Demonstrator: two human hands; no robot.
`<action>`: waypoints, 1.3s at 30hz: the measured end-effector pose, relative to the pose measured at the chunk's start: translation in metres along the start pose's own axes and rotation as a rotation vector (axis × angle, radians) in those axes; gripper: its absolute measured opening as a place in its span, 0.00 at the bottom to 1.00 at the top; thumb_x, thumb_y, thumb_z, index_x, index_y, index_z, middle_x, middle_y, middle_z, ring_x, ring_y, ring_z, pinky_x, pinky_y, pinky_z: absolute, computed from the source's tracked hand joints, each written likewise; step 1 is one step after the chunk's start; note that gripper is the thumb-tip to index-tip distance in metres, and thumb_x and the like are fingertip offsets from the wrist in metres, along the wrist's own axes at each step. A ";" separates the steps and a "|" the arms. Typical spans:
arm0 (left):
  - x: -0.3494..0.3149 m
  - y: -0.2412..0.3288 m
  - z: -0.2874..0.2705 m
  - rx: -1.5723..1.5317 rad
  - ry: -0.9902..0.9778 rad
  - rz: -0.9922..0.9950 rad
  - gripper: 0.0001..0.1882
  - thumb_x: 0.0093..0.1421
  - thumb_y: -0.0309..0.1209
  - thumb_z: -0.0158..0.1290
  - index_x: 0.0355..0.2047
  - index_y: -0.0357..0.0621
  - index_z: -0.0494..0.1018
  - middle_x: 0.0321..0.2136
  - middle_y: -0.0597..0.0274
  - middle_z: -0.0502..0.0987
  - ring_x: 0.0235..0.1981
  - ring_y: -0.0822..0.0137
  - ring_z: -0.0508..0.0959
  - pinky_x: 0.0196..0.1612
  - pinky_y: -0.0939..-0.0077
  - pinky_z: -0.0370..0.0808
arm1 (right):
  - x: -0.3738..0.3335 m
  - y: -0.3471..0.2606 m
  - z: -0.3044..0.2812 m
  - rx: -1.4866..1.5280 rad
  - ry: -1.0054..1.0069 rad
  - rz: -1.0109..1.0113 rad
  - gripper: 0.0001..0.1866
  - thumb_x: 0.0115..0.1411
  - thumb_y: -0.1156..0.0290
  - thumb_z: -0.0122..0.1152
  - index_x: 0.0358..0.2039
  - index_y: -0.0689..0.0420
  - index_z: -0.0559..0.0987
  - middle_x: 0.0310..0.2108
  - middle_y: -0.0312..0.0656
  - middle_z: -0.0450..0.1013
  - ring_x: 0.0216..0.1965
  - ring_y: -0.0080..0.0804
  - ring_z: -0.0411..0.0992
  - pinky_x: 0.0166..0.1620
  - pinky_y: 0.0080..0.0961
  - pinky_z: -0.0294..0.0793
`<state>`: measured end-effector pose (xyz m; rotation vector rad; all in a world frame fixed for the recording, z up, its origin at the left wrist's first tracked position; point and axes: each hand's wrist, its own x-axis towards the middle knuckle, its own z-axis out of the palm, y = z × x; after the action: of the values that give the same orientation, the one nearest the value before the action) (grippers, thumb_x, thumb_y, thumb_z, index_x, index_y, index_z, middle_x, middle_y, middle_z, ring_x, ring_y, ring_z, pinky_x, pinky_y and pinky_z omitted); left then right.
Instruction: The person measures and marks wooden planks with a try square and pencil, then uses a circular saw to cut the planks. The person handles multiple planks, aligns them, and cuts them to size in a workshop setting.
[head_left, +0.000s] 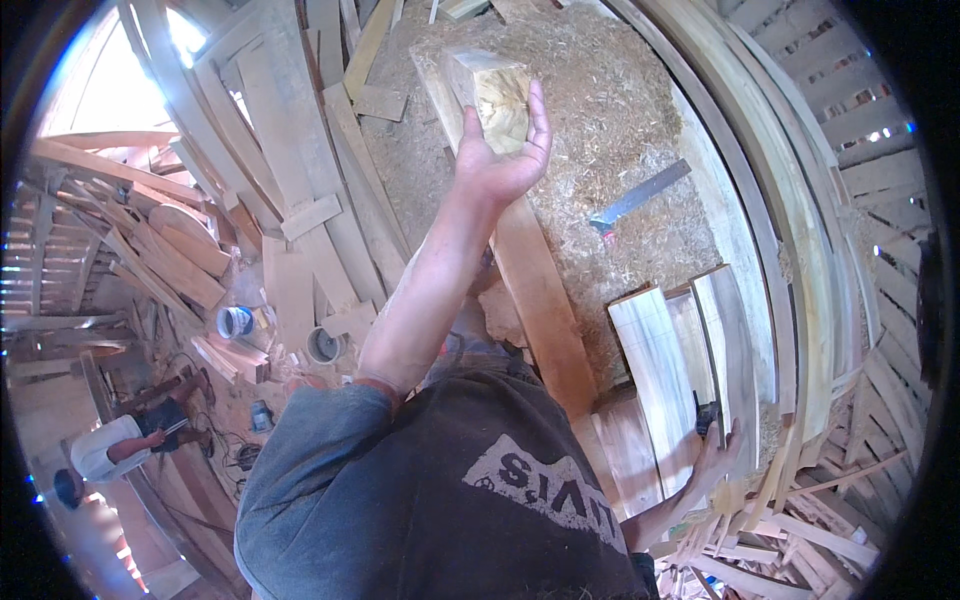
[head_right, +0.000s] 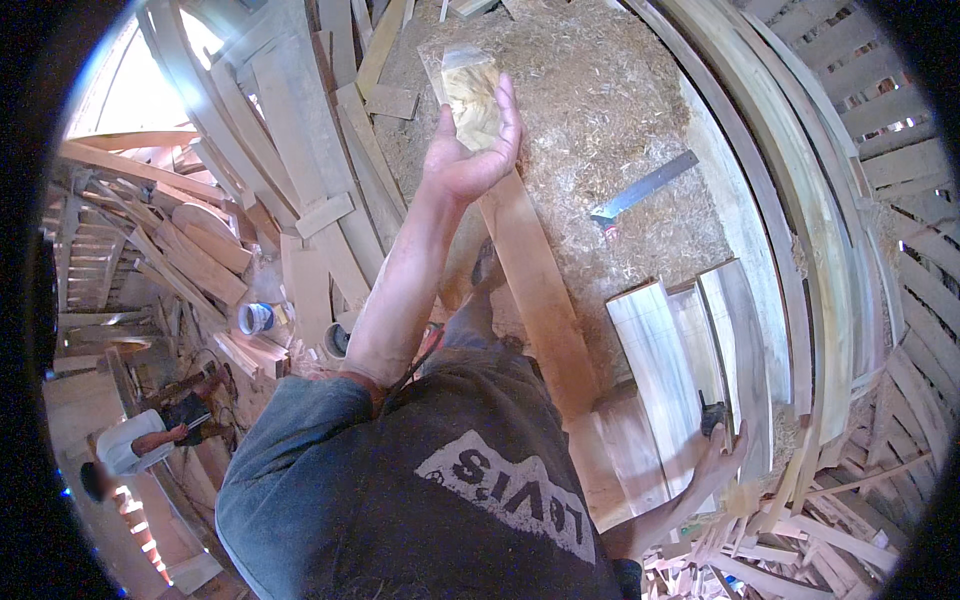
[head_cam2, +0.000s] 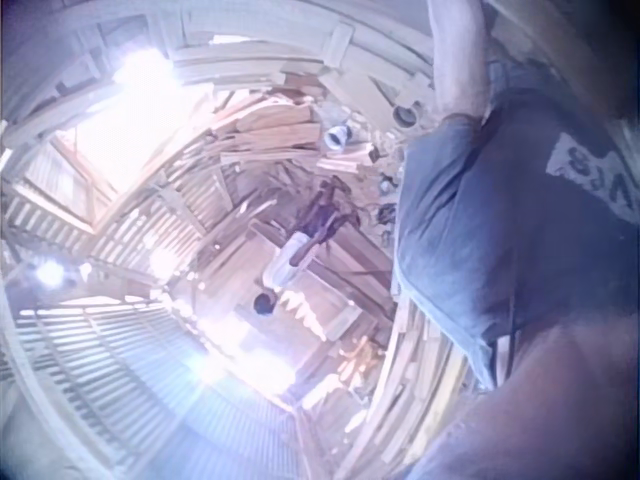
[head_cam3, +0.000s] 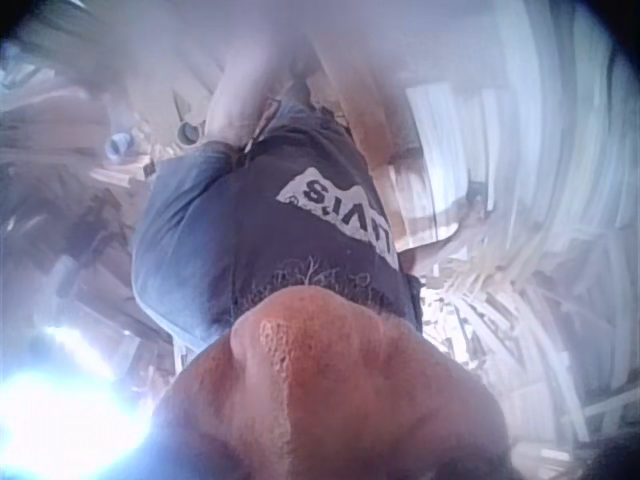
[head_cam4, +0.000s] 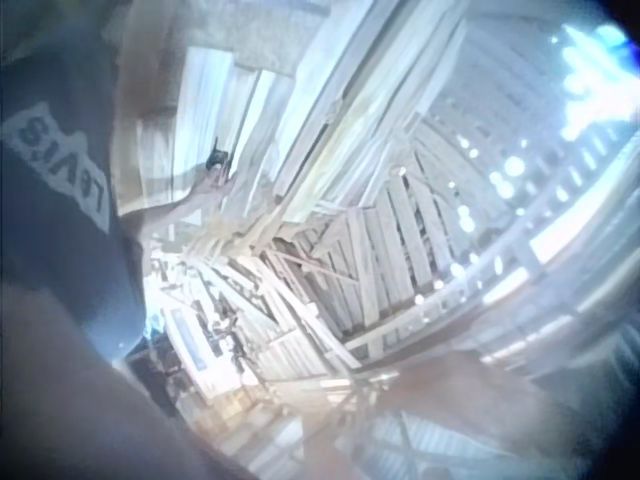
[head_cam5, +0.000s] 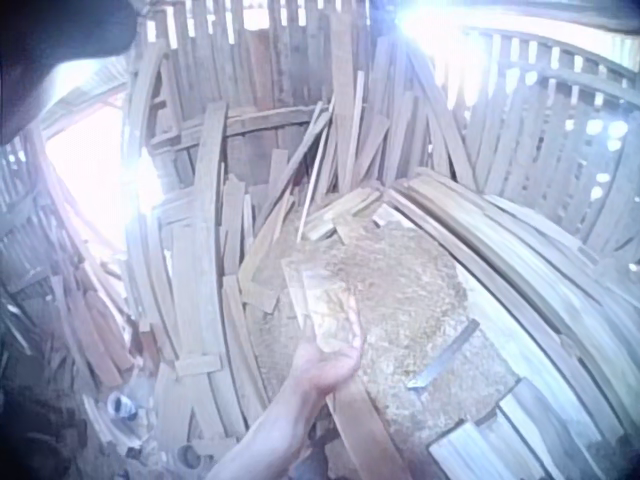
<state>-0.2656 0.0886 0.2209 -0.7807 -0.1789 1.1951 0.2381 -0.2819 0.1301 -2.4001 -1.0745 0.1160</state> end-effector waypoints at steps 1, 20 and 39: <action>-0.001 0.001 0.000 -0.001 0.000 0.006 0.41 0.69 0.60 0.52 0.62 0.32 0.67 0.53 0.43 0.78 0.52 0.49 0.83 0.52 0.60 0.86 | -0.002 -0.007 -0.002 0.021 -0.004 0.024 0.31 0.67 0.63 0.67 0.66 0.62 0.73 0.65 0.53 0.71 0.64 0.47 0.68 0.65 0.43 0.68; -0.014 0.061 -0.206 -0.111 0.189 -0.035 0.37 0.67 0.57 0.56 0.59 0.35 0.68 0.50 0.46 0.77 0.53 0.50 0.78 0.54 0.55 0.77 | -0.061 -0.221 0.053 0.527 -0.238 -0.093 0.21 0.70 0.72 0.62 0.61 0.64 0.76 0.59 0.48 0.76 0.58 0.37 0.75 0.60 0.31 0.75; 0.075 0.249 -0.109 1.474 0.566 0.381 0.38 0.73 0.53 0.50 0.72 0.40 0.58 0.68 0.54 0.67 0.69 0.60 0.66 0.69 0.60 0.65 | -0.031 -0.442 0.312 0.071 -0.864 -0.331 0.46 0.53 0.63 0.73 0.70 0.62 0.63 0.56 0.59 0.76 0.56 0.56 0.77 0.59 0.46 0.76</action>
<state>-0.3705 0.1418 -0.0353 0.2178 1.2463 1.0508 -0.1673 0.0719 0.0662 -2.0706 -1.7688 1.1221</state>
